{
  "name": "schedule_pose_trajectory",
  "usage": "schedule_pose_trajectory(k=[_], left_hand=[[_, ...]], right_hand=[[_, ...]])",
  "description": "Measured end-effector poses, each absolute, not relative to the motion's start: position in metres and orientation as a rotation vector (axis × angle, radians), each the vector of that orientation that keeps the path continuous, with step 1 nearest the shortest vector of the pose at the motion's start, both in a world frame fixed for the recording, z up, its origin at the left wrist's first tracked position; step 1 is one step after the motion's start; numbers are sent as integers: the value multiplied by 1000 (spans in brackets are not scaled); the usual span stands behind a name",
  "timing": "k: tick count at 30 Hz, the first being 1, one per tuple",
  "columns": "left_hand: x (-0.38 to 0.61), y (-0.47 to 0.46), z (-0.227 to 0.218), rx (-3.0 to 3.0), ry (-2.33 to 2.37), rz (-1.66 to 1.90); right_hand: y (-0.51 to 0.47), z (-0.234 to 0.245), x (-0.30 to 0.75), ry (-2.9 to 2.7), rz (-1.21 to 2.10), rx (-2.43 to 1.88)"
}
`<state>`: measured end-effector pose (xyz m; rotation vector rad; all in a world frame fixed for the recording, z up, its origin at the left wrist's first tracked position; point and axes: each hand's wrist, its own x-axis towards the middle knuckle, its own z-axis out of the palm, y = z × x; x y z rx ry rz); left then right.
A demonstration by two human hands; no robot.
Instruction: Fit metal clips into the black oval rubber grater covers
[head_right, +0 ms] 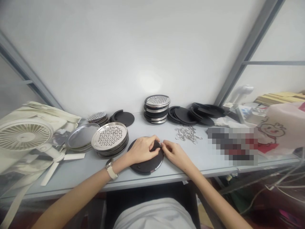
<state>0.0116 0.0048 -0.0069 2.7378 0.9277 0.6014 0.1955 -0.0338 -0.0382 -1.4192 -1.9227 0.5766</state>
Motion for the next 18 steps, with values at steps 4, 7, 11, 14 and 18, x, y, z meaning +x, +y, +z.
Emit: schedule_pose_trajectory(k=[4, 7, 11, 14, 18], left_hand=[[13, 8, -11, 2714, 818, 773], [13, 10, -12, 2689, 742, 784], [13, 9, -12, 2673, 718, 794], [12, 9, -11, 2674, 712, 777], [12, 9, -12, 2644, 710, 774]], right_hand=[[-33, -39, 196, -1953, 578, -1401], [-32, -38, 195, -1964, 562, -1411], [-31, -37, 192, -1967, 537, -1427], [-30, -37, 191, -1969, 534, -1425], [-29, -38, 193, -1992, 538, -1424]])
